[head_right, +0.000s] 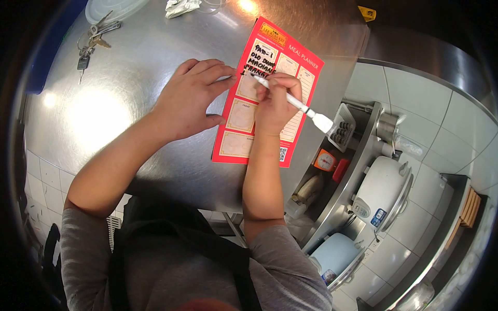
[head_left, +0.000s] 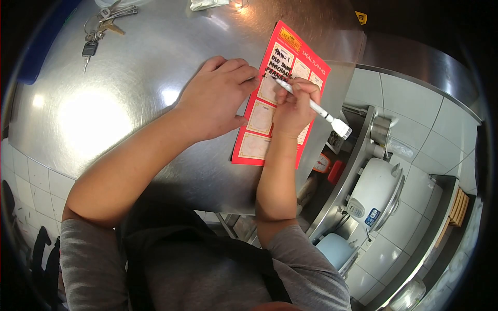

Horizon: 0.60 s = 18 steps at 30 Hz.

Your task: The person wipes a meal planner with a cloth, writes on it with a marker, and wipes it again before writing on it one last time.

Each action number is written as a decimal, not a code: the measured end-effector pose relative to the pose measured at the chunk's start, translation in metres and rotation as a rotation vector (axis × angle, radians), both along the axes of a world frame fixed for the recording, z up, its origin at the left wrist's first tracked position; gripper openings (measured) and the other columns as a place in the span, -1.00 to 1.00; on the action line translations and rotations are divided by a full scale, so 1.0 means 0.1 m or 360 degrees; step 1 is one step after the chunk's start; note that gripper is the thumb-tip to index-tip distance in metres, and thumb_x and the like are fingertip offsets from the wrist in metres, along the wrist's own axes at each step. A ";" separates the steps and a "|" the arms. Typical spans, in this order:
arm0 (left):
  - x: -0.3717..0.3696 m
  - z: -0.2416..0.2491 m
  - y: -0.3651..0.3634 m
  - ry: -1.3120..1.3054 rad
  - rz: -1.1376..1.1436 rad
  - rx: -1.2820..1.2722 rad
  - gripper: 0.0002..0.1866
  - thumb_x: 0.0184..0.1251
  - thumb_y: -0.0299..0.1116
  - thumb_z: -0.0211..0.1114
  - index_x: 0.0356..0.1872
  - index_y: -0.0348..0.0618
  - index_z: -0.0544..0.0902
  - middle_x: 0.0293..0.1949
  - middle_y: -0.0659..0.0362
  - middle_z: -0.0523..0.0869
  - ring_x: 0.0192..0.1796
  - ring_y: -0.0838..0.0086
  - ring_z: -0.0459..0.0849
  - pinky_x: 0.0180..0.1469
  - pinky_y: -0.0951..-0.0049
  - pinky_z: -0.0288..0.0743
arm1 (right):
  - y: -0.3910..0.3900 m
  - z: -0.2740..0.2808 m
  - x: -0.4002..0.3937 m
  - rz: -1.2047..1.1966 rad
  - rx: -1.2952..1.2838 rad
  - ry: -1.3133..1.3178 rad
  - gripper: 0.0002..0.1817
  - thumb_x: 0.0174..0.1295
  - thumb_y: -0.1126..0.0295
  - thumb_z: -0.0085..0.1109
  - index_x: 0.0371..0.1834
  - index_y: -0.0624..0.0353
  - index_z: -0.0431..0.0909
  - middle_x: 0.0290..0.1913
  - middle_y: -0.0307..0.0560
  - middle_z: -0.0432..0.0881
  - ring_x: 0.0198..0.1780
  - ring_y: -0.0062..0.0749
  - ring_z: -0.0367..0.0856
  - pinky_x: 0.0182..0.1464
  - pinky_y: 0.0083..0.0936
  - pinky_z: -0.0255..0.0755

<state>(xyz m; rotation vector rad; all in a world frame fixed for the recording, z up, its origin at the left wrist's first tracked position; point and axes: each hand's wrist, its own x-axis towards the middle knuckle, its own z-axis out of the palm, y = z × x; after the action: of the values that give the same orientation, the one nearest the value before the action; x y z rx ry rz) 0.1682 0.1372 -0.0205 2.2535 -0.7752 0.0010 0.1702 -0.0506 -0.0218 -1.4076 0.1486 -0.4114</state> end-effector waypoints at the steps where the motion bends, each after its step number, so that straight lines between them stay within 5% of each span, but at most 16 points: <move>1: 0.00 0.00 0.00 0.0008 -0.0005 -0.0004 -0.33 -0.15 -0.23 0.54 0.12 -0.10 0.59 0.20 0.23 0.51 0.34 0.36 0.37 0.39 0.18 0.18 | -0.06 -0.02 0.02 -0.0003 0.0082 -0.0035 -0.93 0.16 0.63 -0.01 -0.41 0.21 0.38 -0.34 -0.02 0.54 -0.57 -0.46 0.44 -0.57 -0.63 0.34; 18: 0.01 -0.01 0.01 -0.0034 -0.0014 -0.0147 -0.35 -0.21 -0.24 0.55 0.06 -0.12 0.62 0.18 0.20 0.53 0.30 0.32 0.41 0.31 0.17 0.24 | -0.22 -0.11 0.03 0.0053 0.0393 -0.0196 -0.96 0.13 0.55 0.02 -0.43 0.19 0.38 -0.31 0.05 0.55 -0.61 -0.34 0.42 -0.60 -0.53 0.33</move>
<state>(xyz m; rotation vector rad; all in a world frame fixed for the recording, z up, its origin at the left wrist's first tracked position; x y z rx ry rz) 0.1687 0.1384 -0.0211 2.1662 -0.7808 0.0557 0.1733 -0.0731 -0.0332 -1.1373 0.0726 -0.4353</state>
